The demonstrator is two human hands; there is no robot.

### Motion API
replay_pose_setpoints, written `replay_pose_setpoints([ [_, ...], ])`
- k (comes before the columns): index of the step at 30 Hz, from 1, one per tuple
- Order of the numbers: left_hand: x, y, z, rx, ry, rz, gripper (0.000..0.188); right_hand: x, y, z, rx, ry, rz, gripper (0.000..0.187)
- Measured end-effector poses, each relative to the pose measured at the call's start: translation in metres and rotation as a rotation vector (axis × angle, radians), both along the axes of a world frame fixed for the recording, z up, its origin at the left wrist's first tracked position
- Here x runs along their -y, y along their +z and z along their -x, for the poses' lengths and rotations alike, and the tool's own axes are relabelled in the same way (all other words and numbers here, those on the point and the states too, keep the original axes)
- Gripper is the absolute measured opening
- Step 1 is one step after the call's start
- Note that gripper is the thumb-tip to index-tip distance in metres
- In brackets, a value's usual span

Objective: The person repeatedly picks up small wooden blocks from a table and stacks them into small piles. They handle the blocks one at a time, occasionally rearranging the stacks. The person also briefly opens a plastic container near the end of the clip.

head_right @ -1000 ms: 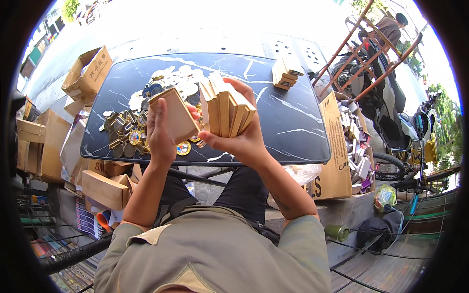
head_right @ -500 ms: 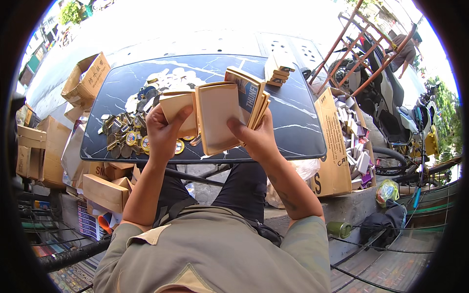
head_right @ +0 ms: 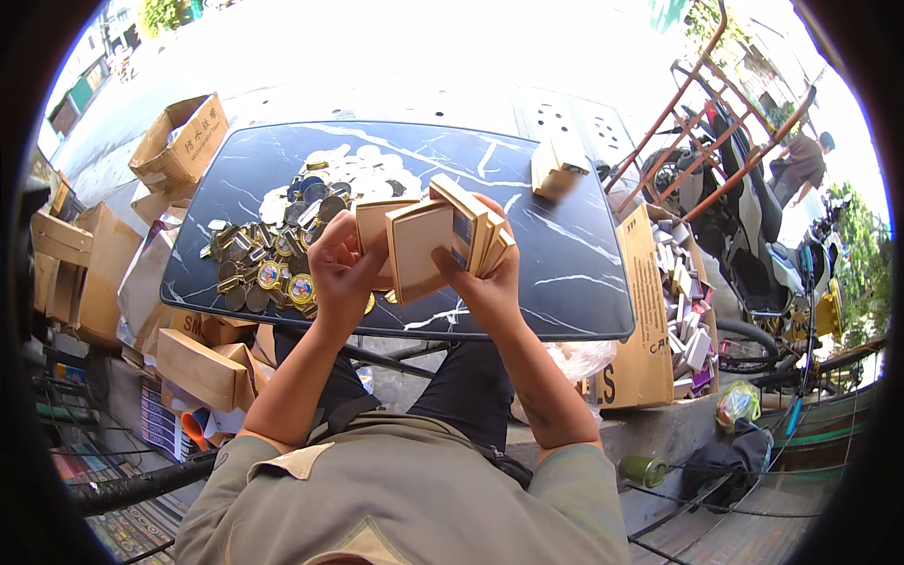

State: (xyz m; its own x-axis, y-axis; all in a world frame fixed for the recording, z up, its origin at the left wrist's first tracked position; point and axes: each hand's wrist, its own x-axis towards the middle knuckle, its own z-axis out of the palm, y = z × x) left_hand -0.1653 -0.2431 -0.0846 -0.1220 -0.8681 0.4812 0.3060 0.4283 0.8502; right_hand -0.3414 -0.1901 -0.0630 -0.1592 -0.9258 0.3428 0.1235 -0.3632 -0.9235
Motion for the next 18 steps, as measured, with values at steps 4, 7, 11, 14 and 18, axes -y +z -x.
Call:
replay_pose_setpoints([
  [4,0.006,0.005,-0.006,0.155,0.095,0.137,0.034,0.006,-0.004,-0.017,-0.112,-0.112,0.154,0.061],
  [7,-0.002,0.011,0.003,0.335,0.18,0.467,0.049,0.009,0.002,-0.027,0.002,-0.051,0.164,0.061],
  [11,-0.02,0.031,0.014,0.298,-0.061,0.124,0.054,0.0,0.024,0.003,-0.06,0.053,0.101,0.074],
  [14,-0.021,0.047,0.042,0.439,-0.09,0.201,0.066,-0.018,0.043,0.053,-0.13,0.088,-0.107,0.068],
  [18,-0.034,0.047,0.083,0.517,-0.064,0.595,0.087,-0.073,0.074,0.139,-0.168,-0.133,0.031,0.038],
])
